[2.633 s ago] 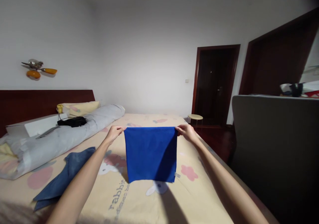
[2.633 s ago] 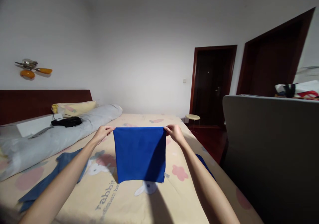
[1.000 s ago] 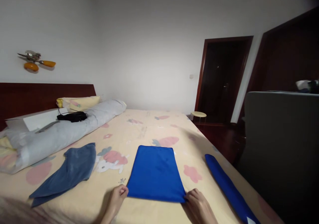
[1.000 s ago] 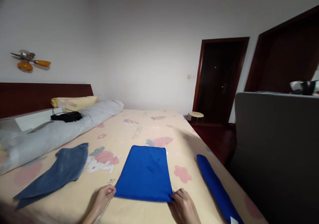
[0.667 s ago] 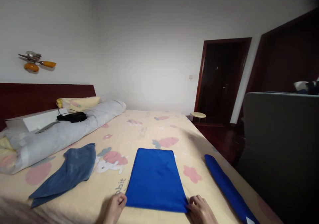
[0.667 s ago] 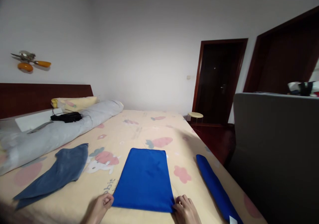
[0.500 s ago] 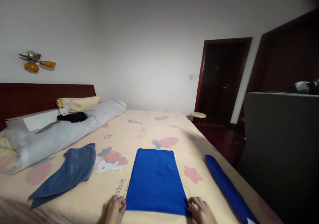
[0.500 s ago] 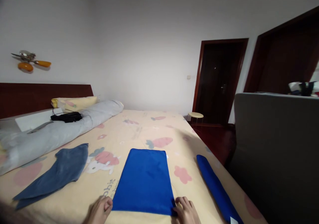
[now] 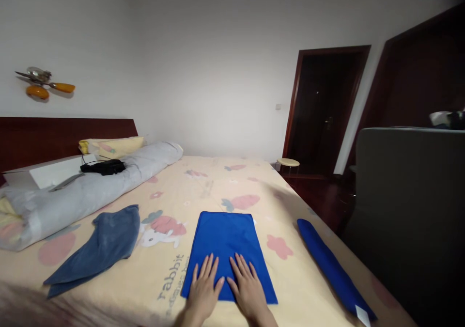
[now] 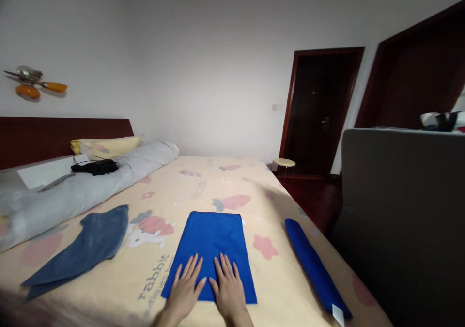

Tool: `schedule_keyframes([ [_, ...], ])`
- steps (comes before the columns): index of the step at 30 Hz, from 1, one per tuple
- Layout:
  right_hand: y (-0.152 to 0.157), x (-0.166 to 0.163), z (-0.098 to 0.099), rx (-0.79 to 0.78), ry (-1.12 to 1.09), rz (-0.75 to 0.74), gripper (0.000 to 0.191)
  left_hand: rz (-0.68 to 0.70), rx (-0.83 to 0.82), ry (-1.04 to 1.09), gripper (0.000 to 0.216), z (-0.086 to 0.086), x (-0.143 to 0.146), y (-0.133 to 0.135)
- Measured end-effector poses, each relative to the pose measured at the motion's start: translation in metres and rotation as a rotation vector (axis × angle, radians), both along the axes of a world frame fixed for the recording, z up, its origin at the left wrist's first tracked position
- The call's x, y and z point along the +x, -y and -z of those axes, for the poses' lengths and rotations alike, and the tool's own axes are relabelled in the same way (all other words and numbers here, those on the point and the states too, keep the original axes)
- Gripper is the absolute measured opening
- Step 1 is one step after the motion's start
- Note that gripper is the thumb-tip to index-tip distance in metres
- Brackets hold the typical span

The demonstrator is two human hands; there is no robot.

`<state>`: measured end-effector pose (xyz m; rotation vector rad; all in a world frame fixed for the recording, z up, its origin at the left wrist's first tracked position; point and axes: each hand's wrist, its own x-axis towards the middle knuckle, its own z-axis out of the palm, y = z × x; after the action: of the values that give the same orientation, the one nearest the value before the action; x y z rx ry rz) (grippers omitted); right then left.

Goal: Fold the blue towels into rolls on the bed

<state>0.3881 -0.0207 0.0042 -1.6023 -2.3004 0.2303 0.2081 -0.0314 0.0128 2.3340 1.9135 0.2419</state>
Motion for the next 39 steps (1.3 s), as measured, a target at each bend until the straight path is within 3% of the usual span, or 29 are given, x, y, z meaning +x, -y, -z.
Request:
schedule_keyframes([
  [5, 0.003, 0.058, 0.018, 0.001, 0.035, 0.155, 0.07, -0.14, -0.047, -0.065, 0.064, 0.002, -0.052, 0.014],
  [9, 0.002, 0.072, 0.025, 0.023, 0.049, 0.226, 0.075, -0.138, -0.039, -0.118, 0.055, 0.004, -0.067, 0.019],
  [12, -0.007, 0.048, 0.014, 0.074, 0.043, 0.235, 0.066, -0.123, 0.086, -0.109, 0.057, 0.003, -0.052, 0.008],
  [15, -0.023, 0.006, -0.008, 0.09, 0.015, 0.101, 0.054, -0.013, 0.19, -0.05, 0.065, -0.004, -0.018, -0.017],
  [17, -0.037, -0.019, -0.02, 0.056, 0.003, 0.01, 0.056, 0.048, 0.178, -0.024, 0.067, -0.009, 0.004, -0.037],
  [20, -0.055, -0.034, -0.026, -0.017, 0.004, -0.006, 0.054, 0.042, 0.113, 0.002, 0.057, -0.007, 0.018, -0.06],
  [23, -0.065, -0.013, -0.017, -0.03, 0.013, 0.05, 0.056, -0.023, 0.084, -0.008, 0.054, 0.001, 0.001, -0.067],
  [28, -0.07, 0.047, 0.002, -0.052, 0.09, 0.297, 0.066, -0.153, 0.032, -0.061, 0.061, 0.003, -0.045, -0.052],
  [32, -0.074, 0.055, 0.002, -0.038, 0.139, 0.382, 0.072, -0.202, 0.065, -0.114, 0.056, -0.004, -0.05, -0.051],
  [35, -0.084, 0.033, -0.006, 0.0, 0.087, 0.22, 0.064, -0.159, 0.163, -0.083, 0.055, -0.012, -0.029, -0.067],
  [39, -0.106, -0.006, -0.018, -0.018, 0.031, -0.073, 0.055, 0.119, 0.105, -0.014, 0.058, -0.022, 0.006, -0.102],
])
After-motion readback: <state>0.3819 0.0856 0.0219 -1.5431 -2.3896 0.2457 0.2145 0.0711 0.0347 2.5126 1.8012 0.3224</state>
